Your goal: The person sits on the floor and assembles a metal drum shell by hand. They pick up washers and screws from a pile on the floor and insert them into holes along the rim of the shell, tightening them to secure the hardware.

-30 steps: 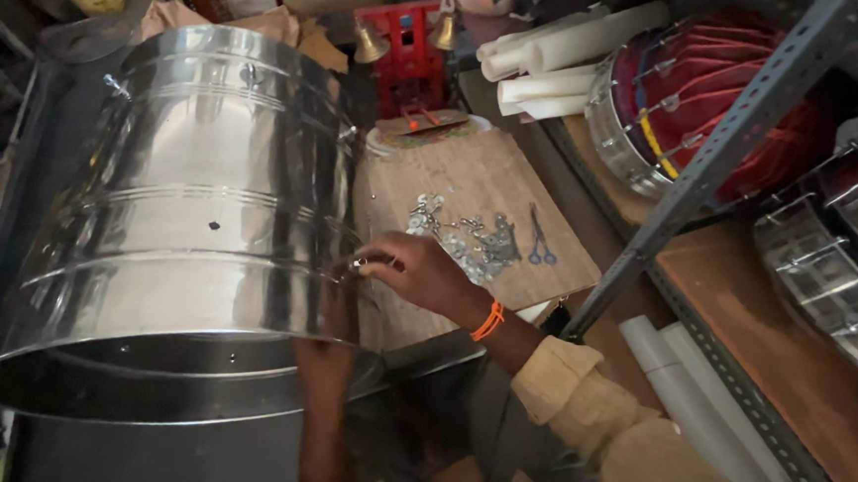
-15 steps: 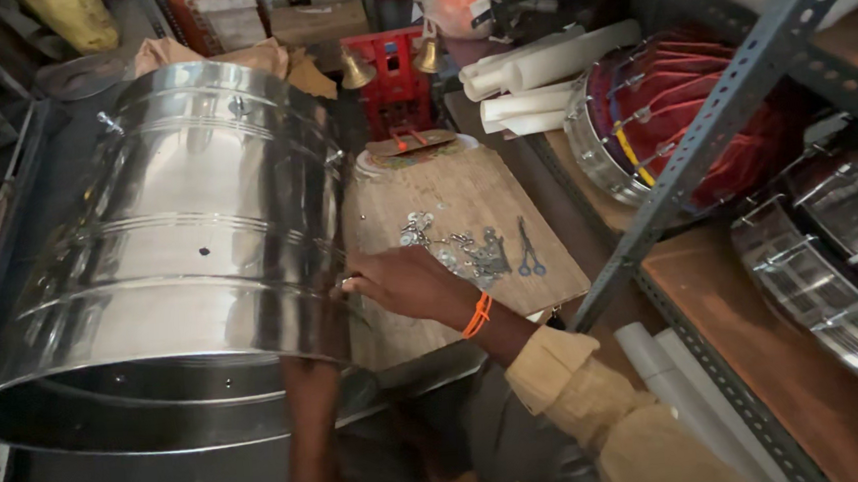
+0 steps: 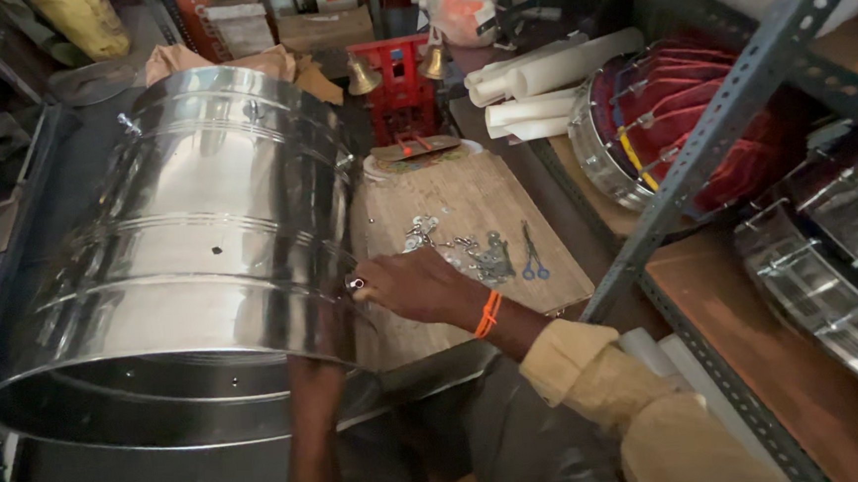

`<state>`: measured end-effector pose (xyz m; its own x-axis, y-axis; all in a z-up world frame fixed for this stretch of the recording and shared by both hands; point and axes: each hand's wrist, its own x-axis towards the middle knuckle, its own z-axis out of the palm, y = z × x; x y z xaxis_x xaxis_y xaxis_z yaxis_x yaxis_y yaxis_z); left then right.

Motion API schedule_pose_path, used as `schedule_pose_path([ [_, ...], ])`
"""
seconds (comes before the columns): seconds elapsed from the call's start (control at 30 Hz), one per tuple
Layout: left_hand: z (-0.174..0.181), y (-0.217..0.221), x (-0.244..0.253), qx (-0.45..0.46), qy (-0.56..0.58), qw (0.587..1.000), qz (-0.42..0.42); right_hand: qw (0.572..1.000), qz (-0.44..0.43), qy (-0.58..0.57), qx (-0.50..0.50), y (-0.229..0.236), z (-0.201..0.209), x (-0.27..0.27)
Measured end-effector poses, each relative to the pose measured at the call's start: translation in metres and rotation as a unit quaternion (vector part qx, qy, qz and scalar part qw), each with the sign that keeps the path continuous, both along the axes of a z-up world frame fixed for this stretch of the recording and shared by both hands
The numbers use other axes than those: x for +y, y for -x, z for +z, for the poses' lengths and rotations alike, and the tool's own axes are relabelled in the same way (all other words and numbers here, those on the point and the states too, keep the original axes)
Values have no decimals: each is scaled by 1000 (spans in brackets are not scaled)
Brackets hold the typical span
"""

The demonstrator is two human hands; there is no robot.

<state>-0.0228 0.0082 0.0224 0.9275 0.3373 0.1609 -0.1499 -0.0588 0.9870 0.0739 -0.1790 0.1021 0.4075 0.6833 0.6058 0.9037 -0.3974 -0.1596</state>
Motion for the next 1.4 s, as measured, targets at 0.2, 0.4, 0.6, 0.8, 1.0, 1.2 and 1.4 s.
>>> schedule_pose_path([
  [0.2,3,4,-1,-13,-43,999,15,984,-11,143,-101,-10,5,-9],
  [0.4,2,3,0,-35,-45,998,10,985,-39,116,125,-13,-8,2],
  [0.6,-28,-7,19,75,-69,995,14,979,32,75,-189,-29,-12,-6],
  [0.8,-51,-13,17,-69,-78,994,8,973,40,169,-150,-20,13,-3],
  [1.0,-18,-14,0,-137,137,978,-72,990,-27,137,6,-26,-14,4],
  [1.2,14,-2,-8,-75,133,986,-65,696,113,-118,700,-39,-37,4],
  [1.4,6,0,-7,-76,42,996,-37,828,58,-131,542,-12,-7,0],
])
